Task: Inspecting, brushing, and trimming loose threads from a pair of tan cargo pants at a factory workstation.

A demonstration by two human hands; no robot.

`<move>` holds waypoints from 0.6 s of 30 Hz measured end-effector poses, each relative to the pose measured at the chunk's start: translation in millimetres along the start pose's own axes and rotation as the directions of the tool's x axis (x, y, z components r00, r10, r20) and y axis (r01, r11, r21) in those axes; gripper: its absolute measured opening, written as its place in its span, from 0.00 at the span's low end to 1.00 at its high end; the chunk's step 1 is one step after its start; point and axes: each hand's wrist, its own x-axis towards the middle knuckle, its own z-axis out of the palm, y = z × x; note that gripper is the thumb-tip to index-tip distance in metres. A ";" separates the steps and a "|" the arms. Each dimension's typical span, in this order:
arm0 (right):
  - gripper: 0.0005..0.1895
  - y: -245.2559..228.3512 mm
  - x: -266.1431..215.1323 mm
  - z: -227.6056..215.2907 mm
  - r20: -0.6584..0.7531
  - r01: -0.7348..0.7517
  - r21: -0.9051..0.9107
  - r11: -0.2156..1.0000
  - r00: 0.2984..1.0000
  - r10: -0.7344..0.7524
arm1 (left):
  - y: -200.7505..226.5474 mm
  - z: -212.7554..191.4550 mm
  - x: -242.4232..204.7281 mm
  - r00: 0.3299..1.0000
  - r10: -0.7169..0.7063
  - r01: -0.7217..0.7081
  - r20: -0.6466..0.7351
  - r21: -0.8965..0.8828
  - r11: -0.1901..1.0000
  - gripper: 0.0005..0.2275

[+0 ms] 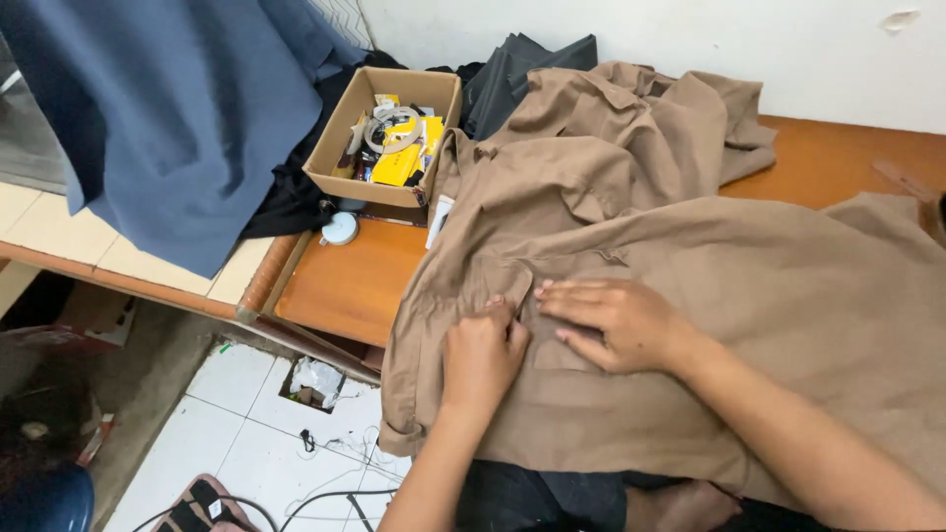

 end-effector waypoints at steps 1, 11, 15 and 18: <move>0.13 5.7 -4.0 4.2 -0.002 0.004 0.003 1.000 1.000 -0.004 | -3.3 0.4 0.1 1.000 -0.002 0.002 -0.002 0.005 1.000 0.09; 0.16 20.4 -14.3 11.4 0.135 -0.116 -0.035 0.993 0.984 0.120 | 11.7 -20.2 -6.3 0.931 0.246 -0.275 -0.271 -0.074 0.959 0.13; 0.23 28.2 -19.2 5.5 0.085 -0.415 -0.100 0.904 0.902 0.424 | 14.1 -24.1 -8.3 0.935 0.341 -0.339 -0.099 0.044 0.940 0.17; 0.22 47.9 -31.1 2.5 -0.030 -0.512 -0.113 0.852 0.859 0.512 | 13.8 -24.4 -9.2 0.953 0.302 -0.302 0.017 0.085 0.949 0.21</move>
